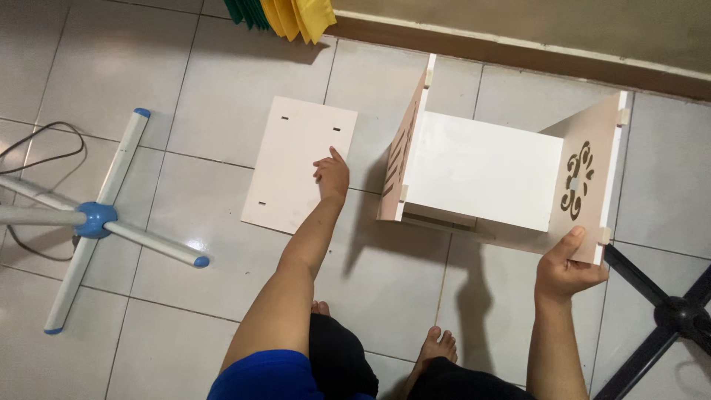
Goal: The person disassembles a white plastic storage unit into its flat components, then reassembles it by interlocking the panels and shelves. The task involves handling multiple slotted panels and a solid base, fitting them together by hand on a tiled floor.
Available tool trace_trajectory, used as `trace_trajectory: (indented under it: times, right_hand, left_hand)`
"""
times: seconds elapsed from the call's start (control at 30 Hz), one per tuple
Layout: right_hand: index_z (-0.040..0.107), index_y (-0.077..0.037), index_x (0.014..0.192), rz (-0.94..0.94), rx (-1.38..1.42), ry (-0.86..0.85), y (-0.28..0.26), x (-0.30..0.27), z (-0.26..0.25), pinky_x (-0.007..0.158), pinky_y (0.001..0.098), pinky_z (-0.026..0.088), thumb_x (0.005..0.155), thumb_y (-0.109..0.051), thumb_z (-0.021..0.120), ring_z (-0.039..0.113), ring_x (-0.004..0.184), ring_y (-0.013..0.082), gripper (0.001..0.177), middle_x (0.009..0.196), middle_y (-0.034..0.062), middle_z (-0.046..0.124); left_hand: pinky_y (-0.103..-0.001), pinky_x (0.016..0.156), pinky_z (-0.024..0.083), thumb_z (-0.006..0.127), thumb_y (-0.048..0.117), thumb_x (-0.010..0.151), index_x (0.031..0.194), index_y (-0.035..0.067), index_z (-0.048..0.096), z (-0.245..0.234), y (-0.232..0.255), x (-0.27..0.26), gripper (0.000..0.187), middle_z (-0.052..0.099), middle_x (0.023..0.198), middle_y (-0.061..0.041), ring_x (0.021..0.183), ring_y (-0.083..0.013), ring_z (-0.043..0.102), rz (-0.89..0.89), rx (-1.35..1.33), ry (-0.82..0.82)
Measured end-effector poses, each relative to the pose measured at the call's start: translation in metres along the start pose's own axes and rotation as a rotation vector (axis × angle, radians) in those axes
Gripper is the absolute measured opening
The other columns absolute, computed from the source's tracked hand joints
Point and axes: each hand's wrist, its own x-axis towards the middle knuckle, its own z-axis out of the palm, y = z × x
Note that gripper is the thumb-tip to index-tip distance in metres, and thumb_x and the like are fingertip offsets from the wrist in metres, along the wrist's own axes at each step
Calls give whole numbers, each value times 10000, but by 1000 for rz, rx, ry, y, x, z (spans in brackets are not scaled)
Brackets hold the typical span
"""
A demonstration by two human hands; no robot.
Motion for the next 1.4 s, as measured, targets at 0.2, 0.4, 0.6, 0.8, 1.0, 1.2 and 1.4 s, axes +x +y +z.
trace_trajectory:
  times: [0.2,0.4,0.6,0.8,1.0,1.2,1.4]
  right_hand:
    - [673,159,1093,26,3,12,5,-5,1,599,249,567,1203,-23,525,750,743,184,259,879,180,755]
    - [691,147,1059,117,41,29,-5,0,3,612,295,564,1130,8,633,740,736,211,167,857,161,743]
    - [699,135,1098,133,43,53,-25,1,11,730,301,618,1113,11,655,770,824,236,133,929,163,758]
    - [483,187,1306,107,-173,121,-48,8,-6,1063,531,420,1033,-80,715,572,1252,363,447,1309,285,573]
    - [502,-197,1528,-421,-118,-319,-95,-2,39,1290,593,228,945,-196,831,379,1530,338,670,1608,93,443]
    - [452,-330,1593,-619,-537,-548,-85,12,116,1137,727,314,974,-64,642,340,1533,375,700,1637,89,429]
    - [431,-302,1598,-600,-440,-542,-70,1,120,1111,779,335,991,9,589,344,1528,388,700,1652,102,408]
  left_hand:
    - [-447,766,604,496,430,994,1488,-62,378,-24,-26,-2,707,596,1263,-383,992,-397,676,-118,-755,-52]
    - [-503,1096,529,433,637,1005,1507,-7,496,-120,-87,-69,819,602,1460,-257,1334,-386,611,528,-1960,392]
    - [-509,1192,460,431,750,945,1608,-6,350,-225,-114,-153,1009,417,1610,-250,1493,-388,457,609,-1982,409]
    - [-409,839,587,609,251,973,1577,-35,349,-257,-116,-170,718,637,1277,-276,995,-334,673,361,-1780,305]
    - [-367,694,639,539,36,1011,1513,-114,362,-253,-96,-169,553,628,1312,-347,732,-305,749,349,-1659,601]
    - [-388,757,658,511,15,1011,1487,-137,389,-249,-94,-166,514,595,1350,-362,935,-391,753,353,-1680,672]
    - [-383,763,656,517,7,1008,1457,-140,432,-245,-94,-163,480,660,1237,-343,915,-376,770,325,-1698,659]
